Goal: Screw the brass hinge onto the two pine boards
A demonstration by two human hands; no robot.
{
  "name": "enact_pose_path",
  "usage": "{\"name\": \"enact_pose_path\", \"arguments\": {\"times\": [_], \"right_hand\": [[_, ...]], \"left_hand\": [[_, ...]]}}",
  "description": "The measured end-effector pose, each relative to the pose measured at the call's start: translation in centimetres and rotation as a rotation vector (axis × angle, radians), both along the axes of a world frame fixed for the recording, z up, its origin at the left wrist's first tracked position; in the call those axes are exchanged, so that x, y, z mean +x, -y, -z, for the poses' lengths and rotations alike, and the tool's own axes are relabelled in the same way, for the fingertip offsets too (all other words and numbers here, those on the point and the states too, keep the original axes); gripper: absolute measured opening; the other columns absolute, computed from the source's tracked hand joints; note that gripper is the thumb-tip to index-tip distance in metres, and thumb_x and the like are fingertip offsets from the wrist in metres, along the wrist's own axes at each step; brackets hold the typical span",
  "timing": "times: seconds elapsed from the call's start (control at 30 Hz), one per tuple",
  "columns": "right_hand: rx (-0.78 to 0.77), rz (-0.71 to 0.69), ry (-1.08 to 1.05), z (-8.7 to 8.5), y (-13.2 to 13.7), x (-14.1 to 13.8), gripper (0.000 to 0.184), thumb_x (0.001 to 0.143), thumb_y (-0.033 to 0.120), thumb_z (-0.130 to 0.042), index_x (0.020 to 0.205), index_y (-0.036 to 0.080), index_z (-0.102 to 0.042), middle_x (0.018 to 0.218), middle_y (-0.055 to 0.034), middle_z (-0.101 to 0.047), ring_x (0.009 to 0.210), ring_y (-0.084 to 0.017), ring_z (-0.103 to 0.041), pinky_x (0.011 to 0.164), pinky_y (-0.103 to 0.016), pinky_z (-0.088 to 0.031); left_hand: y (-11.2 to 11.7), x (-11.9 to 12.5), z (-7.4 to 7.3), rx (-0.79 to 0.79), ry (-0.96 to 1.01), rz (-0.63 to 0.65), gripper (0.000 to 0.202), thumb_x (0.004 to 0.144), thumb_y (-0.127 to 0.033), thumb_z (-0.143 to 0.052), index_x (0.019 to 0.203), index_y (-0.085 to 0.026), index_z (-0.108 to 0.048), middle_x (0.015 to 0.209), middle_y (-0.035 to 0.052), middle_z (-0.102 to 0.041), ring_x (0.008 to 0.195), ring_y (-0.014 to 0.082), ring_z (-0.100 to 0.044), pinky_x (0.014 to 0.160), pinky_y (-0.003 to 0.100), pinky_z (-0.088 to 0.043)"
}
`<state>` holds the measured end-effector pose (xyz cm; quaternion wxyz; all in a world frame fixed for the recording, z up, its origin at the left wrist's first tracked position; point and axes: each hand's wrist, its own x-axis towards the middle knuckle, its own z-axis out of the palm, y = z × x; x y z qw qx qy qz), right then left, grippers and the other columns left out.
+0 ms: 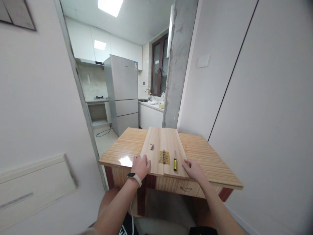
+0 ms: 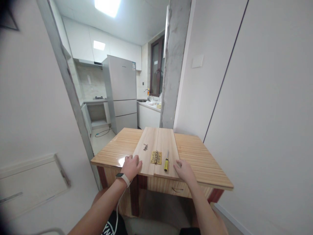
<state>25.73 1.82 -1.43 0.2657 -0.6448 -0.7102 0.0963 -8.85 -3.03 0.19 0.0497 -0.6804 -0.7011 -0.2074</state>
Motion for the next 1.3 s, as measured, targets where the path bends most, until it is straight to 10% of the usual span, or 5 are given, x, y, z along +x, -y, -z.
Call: {"name": "enact_pose_path", "arguments": {"times": [1.3], "right_hand": [[0.042, -0.300, 0.005, -0.6, -0.5, -21.7, 0.025, 0.093, 0.036, -0.060, 0.098, 0.017, -0.076, 0.104, -0.0131, -0.069, 0.108, -0.026, -0.058, 0.096, -0.031, -0.040]], "left_hand": [[-4.3, -21.7, 0.9, -0.254, -0.176, -0.230, 0.042, 0.090, -0.036, -0.043, 0.124, -0.015, -0.059, 0.120, 0.0194, -0.069, 0.113, 0.0340, -0.061, 0.102, 0.045, -0.037]]}}
